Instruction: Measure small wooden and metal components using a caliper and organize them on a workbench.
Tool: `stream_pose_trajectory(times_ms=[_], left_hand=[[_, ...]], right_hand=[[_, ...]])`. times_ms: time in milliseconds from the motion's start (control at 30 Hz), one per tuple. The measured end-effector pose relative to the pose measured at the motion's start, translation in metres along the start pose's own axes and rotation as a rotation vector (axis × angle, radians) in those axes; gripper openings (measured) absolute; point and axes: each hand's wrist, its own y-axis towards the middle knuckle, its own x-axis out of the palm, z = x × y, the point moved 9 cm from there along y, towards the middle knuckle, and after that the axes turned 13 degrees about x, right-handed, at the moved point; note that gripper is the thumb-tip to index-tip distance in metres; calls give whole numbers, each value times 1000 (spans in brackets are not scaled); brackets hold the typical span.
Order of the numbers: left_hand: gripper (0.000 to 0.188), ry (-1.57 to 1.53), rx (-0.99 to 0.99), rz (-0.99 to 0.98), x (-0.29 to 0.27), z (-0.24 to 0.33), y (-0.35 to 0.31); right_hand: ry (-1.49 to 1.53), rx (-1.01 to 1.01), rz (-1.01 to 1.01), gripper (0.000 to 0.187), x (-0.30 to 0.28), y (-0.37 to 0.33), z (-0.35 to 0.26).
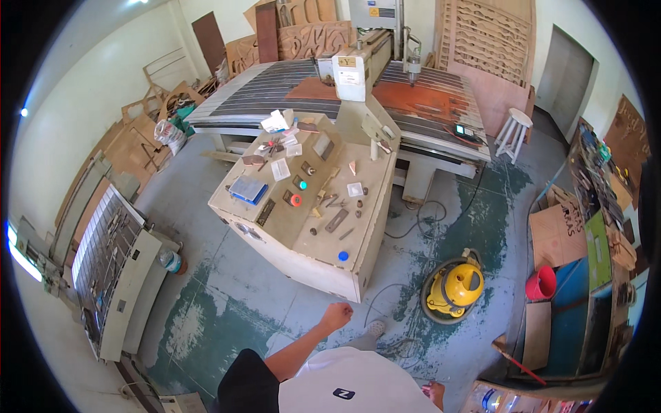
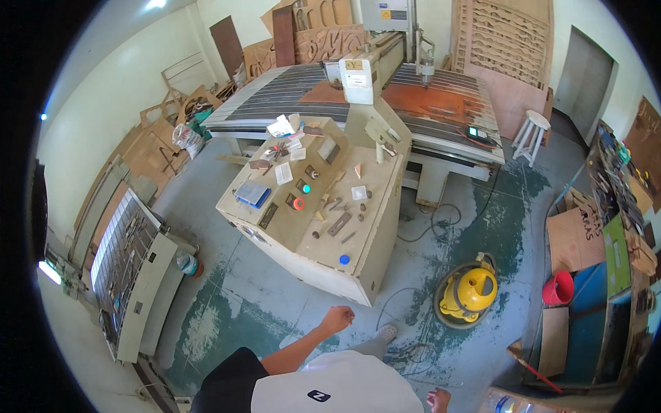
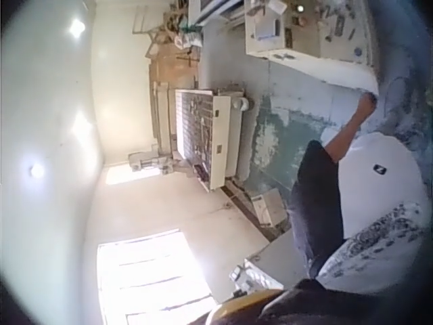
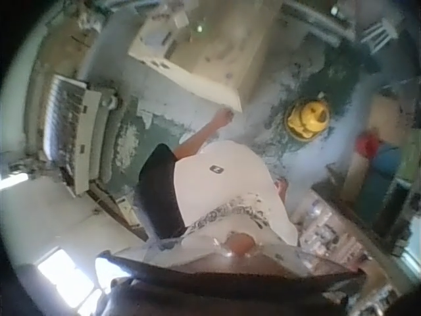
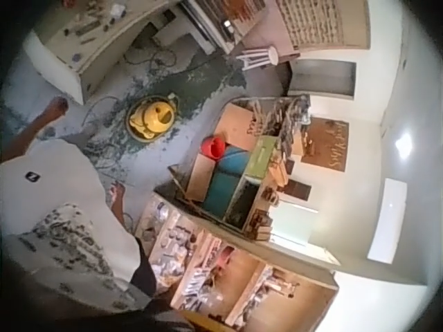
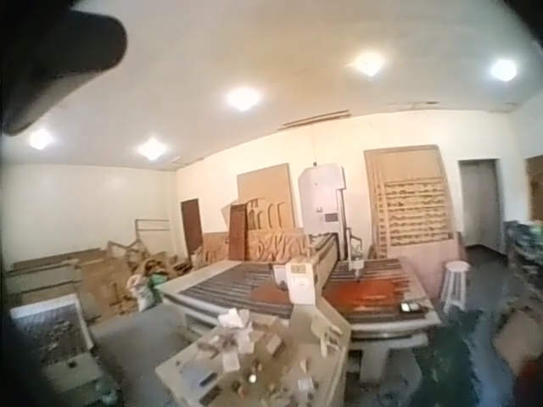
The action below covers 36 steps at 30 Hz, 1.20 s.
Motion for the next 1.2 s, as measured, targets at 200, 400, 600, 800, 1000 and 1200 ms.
stream_pose_trajectory(times_ms=[200, 400, 600, 800, 1000, 1200], left_hand=[[22, 1, 57, 17, -30, 55, 91], [17, -273, 126, -81, -16, 81, 143], [15, -523, 29, -356, 61, 91, 177], [14, -146, 405, -700, 164, 139, 219], [16, 241, 842, -876, 251, 232, 232], [19, 92, 821, -991, 346, 293, 204]], right_hand=[[-80, 36, -111, 16, 39, 2, -39], [71, -96, -67, 15, 38, 25, -102], [-900, -655, 632, 18, 31, -20, -197], [48, -101, 468, 31, -55, -62, -108], [249, 69, 758, 30, -74, -88, 46], [911, 385, 453, 21, -42, -70, 185]])
